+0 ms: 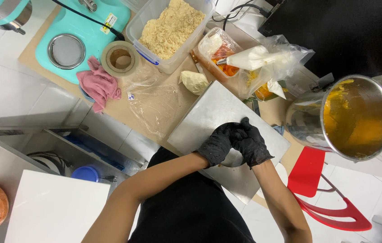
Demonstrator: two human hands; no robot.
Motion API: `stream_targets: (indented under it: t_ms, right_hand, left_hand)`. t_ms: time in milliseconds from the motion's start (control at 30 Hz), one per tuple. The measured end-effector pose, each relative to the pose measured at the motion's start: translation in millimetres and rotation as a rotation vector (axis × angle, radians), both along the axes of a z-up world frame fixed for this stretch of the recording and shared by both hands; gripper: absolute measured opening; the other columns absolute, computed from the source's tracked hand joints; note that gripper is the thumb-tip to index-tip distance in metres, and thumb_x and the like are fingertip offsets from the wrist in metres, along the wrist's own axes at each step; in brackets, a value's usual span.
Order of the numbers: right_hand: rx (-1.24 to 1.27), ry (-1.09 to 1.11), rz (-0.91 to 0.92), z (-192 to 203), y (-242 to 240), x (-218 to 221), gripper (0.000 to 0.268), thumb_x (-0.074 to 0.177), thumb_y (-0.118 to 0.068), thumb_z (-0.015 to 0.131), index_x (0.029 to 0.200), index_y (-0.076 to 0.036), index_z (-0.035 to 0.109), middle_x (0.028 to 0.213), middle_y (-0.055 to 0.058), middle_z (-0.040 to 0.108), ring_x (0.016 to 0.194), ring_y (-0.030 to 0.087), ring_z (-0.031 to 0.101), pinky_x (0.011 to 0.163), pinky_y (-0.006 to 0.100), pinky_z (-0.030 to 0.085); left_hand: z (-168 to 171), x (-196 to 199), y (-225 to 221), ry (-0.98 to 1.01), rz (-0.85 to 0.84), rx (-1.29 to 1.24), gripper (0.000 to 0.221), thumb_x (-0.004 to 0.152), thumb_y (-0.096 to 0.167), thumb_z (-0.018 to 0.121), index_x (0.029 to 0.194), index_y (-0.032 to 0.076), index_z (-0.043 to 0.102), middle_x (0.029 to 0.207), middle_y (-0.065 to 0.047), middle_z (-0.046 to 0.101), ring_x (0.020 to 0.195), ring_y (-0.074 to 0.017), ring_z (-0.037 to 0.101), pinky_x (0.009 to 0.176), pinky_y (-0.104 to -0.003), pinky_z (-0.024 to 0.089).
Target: The recorder trims the edges of a square sponge cake in its pan, releases it onto a board, removes the parchment paper, and levels the top surface with a long knife.
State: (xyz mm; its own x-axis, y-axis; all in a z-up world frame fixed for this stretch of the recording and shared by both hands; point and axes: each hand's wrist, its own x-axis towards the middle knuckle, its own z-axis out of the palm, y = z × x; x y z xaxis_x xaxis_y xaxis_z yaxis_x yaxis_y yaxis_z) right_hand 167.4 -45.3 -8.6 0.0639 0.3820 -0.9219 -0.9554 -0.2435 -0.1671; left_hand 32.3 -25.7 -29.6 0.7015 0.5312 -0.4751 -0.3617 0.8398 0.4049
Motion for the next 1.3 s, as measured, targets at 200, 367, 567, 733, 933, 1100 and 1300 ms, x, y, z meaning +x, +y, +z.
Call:
stream_targets:
  t_ms: [200,367,567,733,933,1100,1300]
  right_hand:
    - [0.191,0.075,-0.03,1,-17,-4,0.034,0.1,-0.033,0.07,0.079,-0.011,0.054,0.054,-0.003,0.036,0.042,0.009,0.032,0.038,0.023,0.032]
    - [0.142,-0.337,0.049,36,-18,-37,0.02,0.098,-0.023,0.06,0.114,-0.013,0.067,0.078,0.0,0.059,0.058,0.01,0.052,0.05,0.022,0.045]
    - [0.386,-1.358,1.056,85,-110,-56,0.03,0.096,-0.022,0.067,0.121,-0.007,0.069,0.102,0.01,0.074,0.088,0.019,0.069,0.079,0.033,0.057]
    - [0.516,-2.058,1.411,11,-145,-64,0.05,0.084,-0.026,0.076,0.128,-0.007,0.059,0.097,0.011,0.072,0.084,0.026,0.07,0.07,0.036,0.057]
    - [0.478,-1.864,1.691,41,-108,-71,0.082,0.072,-0.053,0.083,0.133,-0.004,0.058,0.067,0.008,0.069,0.054,0.027,0.067,0.049,0.038,0.054]
    - [0.453,-1.854,1.727,58,-103,-67,0.074,0.072,-0.067,0.08,0.114,-0.009,0.066,0.062,0.004,0.069,0.052,0.024,0.066,0.05,0.036,0.054]
    - [0.427,-1.874,1.738,91,-94,-70,0.073,0.067,-0.071,0.081,0.103,-0.008,0.07,0.06,0.005,0.068,0.051,0.025,0.066,0.052,0.037,0.054]
  left_hand:
    - [-62,15,-2,0.121,-0.273,0.258,0.022,0.104,0.015,0.06,0.091,-0.001,0.066,0.076,-0.006,0.064,0.066,-0.0174,0.057,0.063,-0.031,0.05]
    - [-69,7,-8,-0.176,0.021,0.017,0.023,0.1,0.026,0.057,0.104,0.005,0.067,0.085,-0.005,0.07,0.072,-0.0157,0.064,0.067,-0.03,0.054]
    - [2,-4,10,0.858,-0.654,0.959,0.071,0.092,0.045,0.081,0.142,0.005,0.049,0.136,-0.021,0.058,0.126,-0.0323,0.057,0.104,-0.04,0.051]
    - [-19,-5,-3,0.884,-0.864,1.867,0.073,0.089,0.029,0.073,0.151,0.05,0.04,0.166,-0.02,0.013,0.144,-0.0531,0.024,0.117,-0.054,0.023]
    - [25,-16,8,0.891,-1.147,1.77,0.096,0.077,0.032,0.081,0.155,0.053,0.028,0.172,-0.015,0.002,0.154,-0.0454,0.014,0.125,-0.047,0.018]
    - [-73,12,-12,0.779,-0.53,1.451,0.073,0.096,0.048,0.068,0.152,0.043,0.022,0.167,-0.012,0.013,0.15,-0.0483,0.018,0.123,-0.05,0.018]
    - [19,-4,7,0.98,-0.94,1.797,0.065,0.095,0.033,0.063,0.151,0.056,0.04,0.172,-0.012,0.002,0.153,-0.047,0.01,0.124,-0.05,0.013]
